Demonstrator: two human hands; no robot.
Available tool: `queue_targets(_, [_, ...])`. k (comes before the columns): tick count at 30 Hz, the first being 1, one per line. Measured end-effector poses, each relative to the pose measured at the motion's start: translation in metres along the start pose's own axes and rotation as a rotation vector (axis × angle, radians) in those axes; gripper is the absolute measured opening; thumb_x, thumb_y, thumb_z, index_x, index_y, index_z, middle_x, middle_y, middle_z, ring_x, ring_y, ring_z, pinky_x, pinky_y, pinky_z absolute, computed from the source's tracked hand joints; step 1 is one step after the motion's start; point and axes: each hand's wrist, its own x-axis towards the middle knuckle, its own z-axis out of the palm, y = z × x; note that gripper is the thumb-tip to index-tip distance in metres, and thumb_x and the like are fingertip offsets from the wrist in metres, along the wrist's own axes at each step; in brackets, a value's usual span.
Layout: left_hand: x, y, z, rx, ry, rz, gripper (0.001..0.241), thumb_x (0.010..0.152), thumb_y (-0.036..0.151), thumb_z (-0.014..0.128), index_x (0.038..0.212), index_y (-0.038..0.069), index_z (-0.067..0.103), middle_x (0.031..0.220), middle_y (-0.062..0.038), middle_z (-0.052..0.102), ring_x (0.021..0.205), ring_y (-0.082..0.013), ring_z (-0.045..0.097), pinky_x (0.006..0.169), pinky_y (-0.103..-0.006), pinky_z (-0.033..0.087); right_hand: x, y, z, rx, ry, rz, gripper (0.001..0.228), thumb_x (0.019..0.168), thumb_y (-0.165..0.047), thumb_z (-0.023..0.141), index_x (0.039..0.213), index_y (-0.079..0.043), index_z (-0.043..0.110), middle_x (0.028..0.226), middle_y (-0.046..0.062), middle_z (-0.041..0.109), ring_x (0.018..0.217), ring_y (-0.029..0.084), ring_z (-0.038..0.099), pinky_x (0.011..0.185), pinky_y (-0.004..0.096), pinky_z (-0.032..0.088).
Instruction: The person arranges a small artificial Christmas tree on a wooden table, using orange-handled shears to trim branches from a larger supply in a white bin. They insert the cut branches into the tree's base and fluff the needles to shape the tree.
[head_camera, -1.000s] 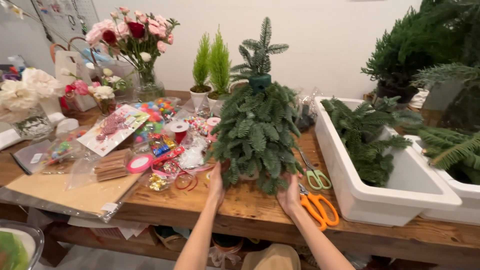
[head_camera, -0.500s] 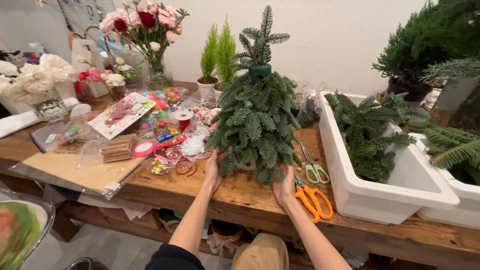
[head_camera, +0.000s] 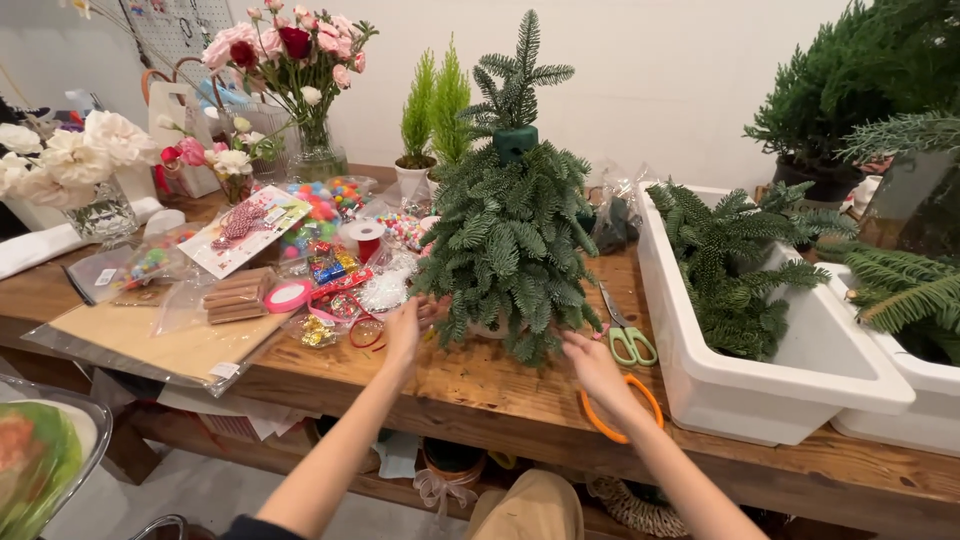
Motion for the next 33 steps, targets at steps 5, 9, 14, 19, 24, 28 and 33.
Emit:
queue_targets(5, [-0.06, 0.087, -0.004, 0.233, 0.061, 0.171, 0.025, 0.099, 0.023, 0.055, 0.111, 0.006, 0.069, 0.091, -0.011, 0.073, 0.077, -0.0208, 0.072, 0.06, -0.0297, 0.058, -0.045, -0.027, -0.048, -1.017, -0.164, -0.109, 0.039, 0.093, -0.035, 0.06, 0.128, -0.019, 0.056, 0.115, 0.007, 0.067, 0.11, 0.026, 0.064, 0.087, 0.044, 0.055])
queue_targets(9, [-0.111, 0.166, 0.017, 0.343, -0.034, 0.45, 0.021, 0.102, 0.019, 0.049, 0.099, 0.007, 0.066, 0.079, -0.006, 0.068, 0.071, -0.0144, 0.063, 0.065, -0.026, 0.048, -0.032, 0.011, -0.069, -1.233, -0.302, 0.014, 0.047, 0.091, -0.051, 0.064, 0.119, -0.016, 0.049, 0.101, 0.015, 0.066, 0.085, 0.035, 0.066, 0.069, 0.044, 0.05])
queue_targets(14, [-0.142, 0.226, 0.053, 0.332, -0.174, 0.615, 0.02, 0.1, 0.015, 0.051, 0.104, 0.005, 0.067, 0.075, -0.006, 0.068, 0.065, -0.0135, 0.064, 0.061, -0.0249, 0.052, -0.059, -0.062, -0.067, -1.016, -0.323, 0.271, 0.063, 0.089, -0.041, 0.071, 0.138, -0.017, 0.04, 0.096, 0.007, 0.06, 0.07, 0.017, 0.056, 0.057, 0.031, 0.04])
queue_targets(19, [-0.164, 0.264, 0.089, 0.371, -0.272, 0.693, 0.02, 0.099, 0.019, 0.052, 0.101, 0.006, 0.067, 0.071, -0.006, 0.068, 0.059, -0.0146, 0.064, 0.057, -0.0259, 0.053, -0.076, -0.094, -0.069, -0.963, -0.29, 0.388, 0.085, 0.092, -0.04, 0.067, 0.157, -0.018, 0.017, 0.107, 0.007, 0.063, 0.071, 0.015, 0.057, 0.058, 0.03, 0.042])
queue_targets(24, [-0.173, 0.273, 0.148, 0.467, -0.524, 0.846, 0.013, 0.097, 0.016, 0.054, 0.102, 0.008, 0.063, 0.07, -0.002, 0.067, 0.057, -0.0113, 0.061, 0.062, -0.0257, 0.05, -0.113, -0.137, -0.089, -0.48, -0.302, 0.32, 0.075, 0.088, -0.031, 0.059, 0.155, -0.024, 0.026, 0.141, 0.003, 0.059, 0.049, 0.014, 0.058, 0.042, 0.025, 0.052])
queue_targets(28, [-0.166, 0.267, 0.212, 0.505, -0.692, 0.883, 0.016, 0.096, 0.016, 0.056, 0.107, 0.008, 0.065, 0.075, -0.004, 0.072, 0.063, -0.0102, 0.064, 0.063, -0.0256, 0.048, -0.113, -0.139, -0.122, -0.395, -0.245, 0.05, 0.08, 0.079, -0.018, 0.061, 0.154, -0.017, 0.033, 0.152, 0.002, 0.053, 0.138, 0.012, 0.054, 0.114, 0.029, 0.04])
queue_targets(33, [-0.122, 0.226, 0.294, 0.735, -0.825, 0.823, 0.021, 0.085, 0.018, 0.063, 0.105, 0.017, 0.07, 0.083, -0.007, 0.075, 0.078, -0.0311, 0.071, 0.077, -0.0441, 0.054, -0.072, -0.151, -0.206, 0.056, -0.034, -0.35, 0.068, 0.077, -0.002, 0.068, 0.142, 0.003, 0.05, 0.109, 0.025, 0.068, 0.081, 0.031, 0.071, 0.065, 0.044, 0.063])
